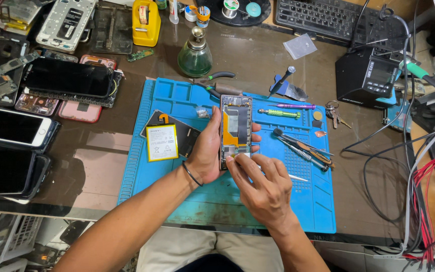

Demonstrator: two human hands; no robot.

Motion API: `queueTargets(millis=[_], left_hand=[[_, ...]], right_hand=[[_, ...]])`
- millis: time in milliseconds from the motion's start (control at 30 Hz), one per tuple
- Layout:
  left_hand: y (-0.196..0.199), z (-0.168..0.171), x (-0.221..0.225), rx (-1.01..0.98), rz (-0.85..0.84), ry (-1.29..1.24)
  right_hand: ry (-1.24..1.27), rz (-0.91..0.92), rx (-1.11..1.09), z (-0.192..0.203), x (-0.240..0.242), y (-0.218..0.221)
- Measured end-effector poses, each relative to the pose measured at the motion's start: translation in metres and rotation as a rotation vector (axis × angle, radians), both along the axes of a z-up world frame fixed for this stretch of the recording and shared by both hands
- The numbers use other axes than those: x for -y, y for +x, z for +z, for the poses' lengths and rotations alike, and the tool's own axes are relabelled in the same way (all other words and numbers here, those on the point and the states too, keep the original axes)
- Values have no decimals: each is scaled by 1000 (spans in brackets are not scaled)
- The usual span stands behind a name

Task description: The person is repairing a disassembled smartphone on a blue workbench mat. They use a small white tool to clean the internal components and then use their fingers to peel back and reposition a black ribbon cable and a yellow battery connector.

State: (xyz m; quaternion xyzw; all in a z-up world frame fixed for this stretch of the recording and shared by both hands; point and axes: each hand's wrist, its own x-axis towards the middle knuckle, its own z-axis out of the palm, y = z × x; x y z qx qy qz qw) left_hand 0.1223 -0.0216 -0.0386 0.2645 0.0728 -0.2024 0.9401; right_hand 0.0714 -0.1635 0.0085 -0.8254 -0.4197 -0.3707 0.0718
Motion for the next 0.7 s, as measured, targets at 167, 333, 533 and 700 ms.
queueTargets(millis=[167, 333, 533, 700], left_hand=[[-1, -2, 1, -5, -1, 6], [0, -3, 0, -31, -27, 24], [-2, -7, 1, -8, -38, 21], [0, -2, 2, -11, -94, 21]], right_hand=[[-24, 48, -8, 3, 4, -2], [-43, 102, -6, 3, 7, -3], [-52, 164, -39, 3, 15, -2], [-7, 189, -76, 3, 20, 2]])
